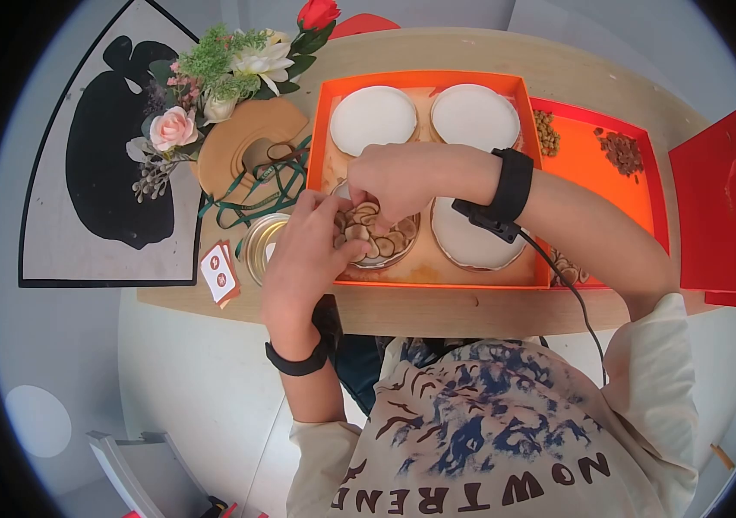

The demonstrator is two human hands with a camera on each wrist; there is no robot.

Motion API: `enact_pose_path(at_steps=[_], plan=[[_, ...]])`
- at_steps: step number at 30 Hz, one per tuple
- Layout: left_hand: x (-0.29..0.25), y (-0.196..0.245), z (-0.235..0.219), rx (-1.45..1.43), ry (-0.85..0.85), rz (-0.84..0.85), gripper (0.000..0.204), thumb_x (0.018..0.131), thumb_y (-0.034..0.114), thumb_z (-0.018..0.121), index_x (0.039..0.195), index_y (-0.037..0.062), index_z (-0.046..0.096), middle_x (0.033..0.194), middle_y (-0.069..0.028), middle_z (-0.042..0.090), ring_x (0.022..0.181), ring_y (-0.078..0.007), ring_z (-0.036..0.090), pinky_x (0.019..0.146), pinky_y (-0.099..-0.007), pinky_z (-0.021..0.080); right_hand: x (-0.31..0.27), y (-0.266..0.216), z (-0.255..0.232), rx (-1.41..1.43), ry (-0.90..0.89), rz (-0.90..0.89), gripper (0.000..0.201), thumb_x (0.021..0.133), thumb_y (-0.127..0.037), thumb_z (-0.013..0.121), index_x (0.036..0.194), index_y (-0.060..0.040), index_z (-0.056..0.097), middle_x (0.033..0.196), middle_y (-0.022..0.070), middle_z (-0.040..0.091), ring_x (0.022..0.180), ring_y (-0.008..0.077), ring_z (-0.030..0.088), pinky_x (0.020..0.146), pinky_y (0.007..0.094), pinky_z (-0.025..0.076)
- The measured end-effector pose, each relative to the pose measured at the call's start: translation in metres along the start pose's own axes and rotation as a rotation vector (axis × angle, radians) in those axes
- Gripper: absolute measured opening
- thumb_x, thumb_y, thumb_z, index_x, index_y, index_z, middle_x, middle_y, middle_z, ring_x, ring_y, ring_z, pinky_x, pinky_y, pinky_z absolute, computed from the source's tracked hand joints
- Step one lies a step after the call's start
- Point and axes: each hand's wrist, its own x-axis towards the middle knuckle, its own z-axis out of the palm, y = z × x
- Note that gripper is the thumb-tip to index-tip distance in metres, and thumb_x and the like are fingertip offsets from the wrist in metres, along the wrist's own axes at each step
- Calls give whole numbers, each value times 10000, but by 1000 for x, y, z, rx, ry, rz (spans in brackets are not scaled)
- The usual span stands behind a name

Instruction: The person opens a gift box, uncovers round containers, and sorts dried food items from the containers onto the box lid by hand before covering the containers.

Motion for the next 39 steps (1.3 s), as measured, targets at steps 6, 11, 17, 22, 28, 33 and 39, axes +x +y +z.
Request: enact_pose_path(at_steps=[6,11,17,22,28,33,39], plan=[[5,-6,1,-37,-23,-33,440,746,151,857,1085,-45,654,974,-103,566,726,-176,629,689,-323,509,-3,2,-1,63,52,3,249,725,-172,827,869,12,739,744,158,704,737,315,679,655,417,516],[9,-5,-3,-56,-32,-21,398,752,202,838,1029,-36,679,967,-144,605,746,-257,654,713,-382,514,-3,6,1,121,67,-22,226,731,-154,819,836,24,729,726,154,701,718,311,674,648,412,509],[13,-1,-5,-118,-49,-35,368,762,202,839,956,-67,681,854,-171,673,720,-260,674,677,-370,520,-6,12,1,148,91,-33,195,746,-139,800,771,31,709,648,155,657,625,294,630,595,401,478],[13,-8,-1,-119,68,75,343,836,147,817,1026,-88,656,801,-98,699,687,-134,656,640,-274,529,-9,17,-1,254,143,17,184,768,-119,785,779,45,703,621,144,639,572,267,576,573,395,458],[14,-4,-8,-136,86,39,337,840,145,814,1039,-79,659,804,-95,701,691,-146,662,667,-275,547,-15,16,-10,271,188,-34,175,798,-118,781,814,44,716,664,149,674,590,262,615,582,375,479],[12,2,-11,-83,128,42,329,840,146,814,1036,-69,661,799,-88,699,699,-142,660,673,-273,547,-17,19,-8,350,221,-62,176,799,-121,782,837,42,727,676,146,685,597,245,633,586,368,487],[17,17,-17,-78,85,53,321,843,148,811,1039,-58,664,795,-76,698,681,-144,650,660,-274,533,-40,14,-21,314,223,-22,193,816,-139,779,881,38,739,728,128,714,649,183,688,614,338,513]])
